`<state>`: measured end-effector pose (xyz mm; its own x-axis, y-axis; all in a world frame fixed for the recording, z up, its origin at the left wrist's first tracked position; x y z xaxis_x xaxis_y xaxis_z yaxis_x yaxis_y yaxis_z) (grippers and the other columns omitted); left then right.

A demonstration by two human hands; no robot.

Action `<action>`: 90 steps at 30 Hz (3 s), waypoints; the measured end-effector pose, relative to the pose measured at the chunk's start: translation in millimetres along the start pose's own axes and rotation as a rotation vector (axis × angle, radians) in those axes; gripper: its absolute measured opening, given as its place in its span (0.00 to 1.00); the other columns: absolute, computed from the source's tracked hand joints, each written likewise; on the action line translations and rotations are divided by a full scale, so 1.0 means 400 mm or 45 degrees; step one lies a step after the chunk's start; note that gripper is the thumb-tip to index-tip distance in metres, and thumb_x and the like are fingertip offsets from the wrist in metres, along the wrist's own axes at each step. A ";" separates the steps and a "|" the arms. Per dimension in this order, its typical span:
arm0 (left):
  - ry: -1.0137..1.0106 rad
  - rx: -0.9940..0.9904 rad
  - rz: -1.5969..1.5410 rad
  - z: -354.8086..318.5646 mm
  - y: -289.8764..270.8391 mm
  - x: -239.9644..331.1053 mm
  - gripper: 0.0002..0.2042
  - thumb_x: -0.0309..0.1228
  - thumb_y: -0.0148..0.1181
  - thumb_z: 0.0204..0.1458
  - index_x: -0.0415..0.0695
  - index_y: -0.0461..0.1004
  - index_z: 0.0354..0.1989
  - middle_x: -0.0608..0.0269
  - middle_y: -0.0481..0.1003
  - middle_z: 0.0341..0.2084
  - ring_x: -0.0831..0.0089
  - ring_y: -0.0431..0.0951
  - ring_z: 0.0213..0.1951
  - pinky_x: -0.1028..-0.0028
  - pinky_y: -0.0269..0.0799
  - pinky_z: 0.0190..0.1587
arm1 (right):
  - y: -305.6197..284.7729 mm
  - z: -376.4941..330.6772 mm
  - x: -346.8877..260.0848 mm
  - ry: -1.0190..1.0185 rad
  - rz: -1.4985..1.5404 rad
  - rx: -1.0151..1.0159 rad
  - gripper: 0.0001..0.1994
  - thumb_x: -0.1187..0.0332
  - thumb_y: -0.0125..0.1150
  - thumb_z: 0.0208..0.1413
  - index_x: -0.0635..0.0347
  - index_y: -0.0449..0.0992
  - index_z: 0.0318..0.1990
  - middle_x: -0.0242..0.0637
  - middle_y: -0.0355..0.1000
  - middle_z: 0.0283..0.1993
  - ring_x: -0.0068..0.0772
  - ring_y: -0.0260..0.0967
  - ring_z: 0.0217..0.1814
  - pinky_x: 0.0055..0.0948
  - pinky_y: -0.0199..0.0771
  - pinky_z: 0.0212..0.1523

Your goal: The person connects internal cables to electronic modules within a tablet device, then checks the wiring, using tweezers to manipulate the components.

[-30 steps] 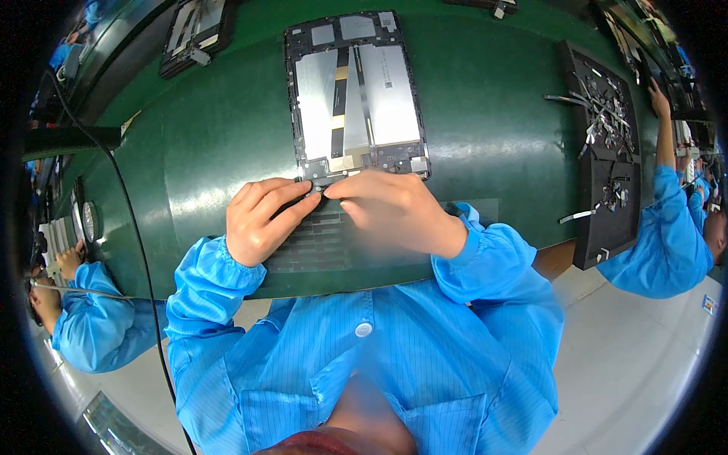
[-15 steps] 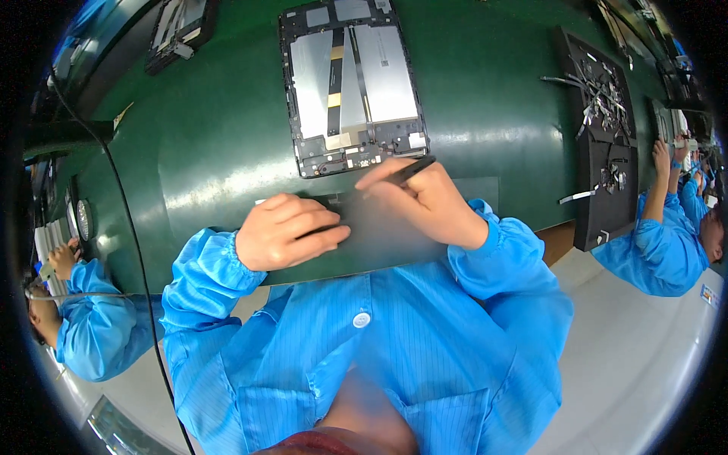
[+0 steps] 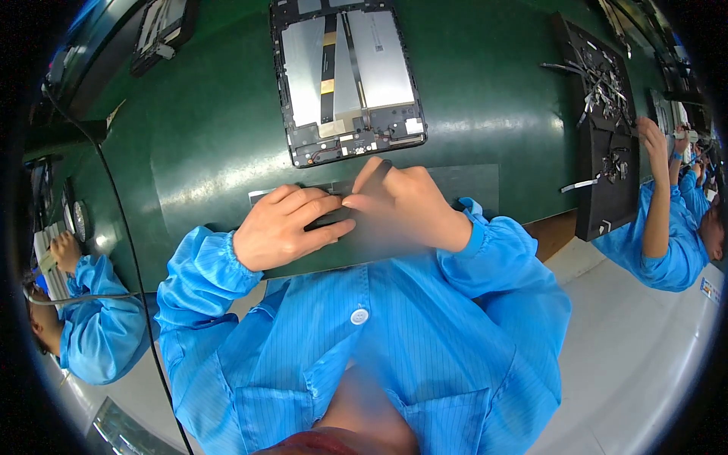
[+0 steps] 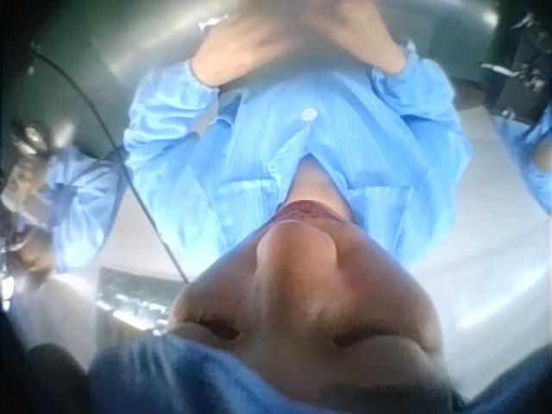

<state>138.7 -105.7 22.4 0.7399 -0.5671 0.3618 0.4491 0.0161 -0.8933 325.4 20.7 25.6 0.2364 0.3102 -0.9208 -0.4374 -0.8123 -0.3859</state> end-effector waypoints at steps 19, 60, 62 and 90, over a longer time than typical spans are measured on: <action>-0.038 -0.006 0.001 0.000 -0.008 0.003 0.18 0.30 0.62 0.45 0.57 0.81 0.48 0.67 0.75 0.48 0.71 0.75 0.49 0.73 0.69 0.45 | -0.003 0.013 0.012 -0.034 0.002 -0.017 0.07 0.72 0.66 0.59 0.66 0.75 0.36 0.37 0.75 0.32 0.24 0.74 0.27 0.23 0.70 0.26; -0.366 0.465 0.162 -0.002 -0.065 -0.068 0.13 0.24 0.71 0.38 0.45 0.82 0.36 0.66 0.80 0.35 0.69 0.80 0.36 0.72 0.73 0.34 | -0.060 0.267 -0.027 0.350 0.331 -0.238 0.13 0.59 0.57 0.67 0.62 0.71 0.43 0.34 0.74 0.32 0.23 0.78 0.29 0.19 0.74 0.24; -0.368 0.465 0.163 -0.001 -0.066 -0.068 0.14 0.24 0.71 0.38 0.45 0.82 0.36 0.66 0.80 0.36 0.69 0.80 0.36 0.71 0.73 0.34 | -0.060 0.267 -0.027 0.347 0.322 -0.235 0.13 0.59 0.57 0.67 0.62 0.71 0.43 0.34 0.74 0.31 0.23 0.78 0.29 0.19 0.75 0.23; -0.348 0.281 0.338 0.008 -0.071 -0.046 0.21 0.25 0.63 0.40 0.51 0.82 0.46 0.67 0.76 0.37 0.71 0.78 0.38 0.72 0.73 0.36 | -0.105 0.197 -0.019 0.177 0.370 0.094 0.10 0.65 0.60 0.65 0.63 0.70 0.40 0.36 0.76 0.30 0.23 0.77 0.32 0.22 0.75 0.26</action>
<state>113.8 -92.8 42.1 0.9360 -0.2815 0.2112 0.3000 0.3244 -0.8971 273.7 91.2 44.4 0.2063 -0.0036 -0.9785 -0.5642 -0.8174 -0.1160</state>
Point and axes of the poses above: each hand's wrist, its own z-axis towards the middle knuckle, its own y-axis out of the palm, x = y × z, the point moved 2 cm from there along z, towards the middle knuckle
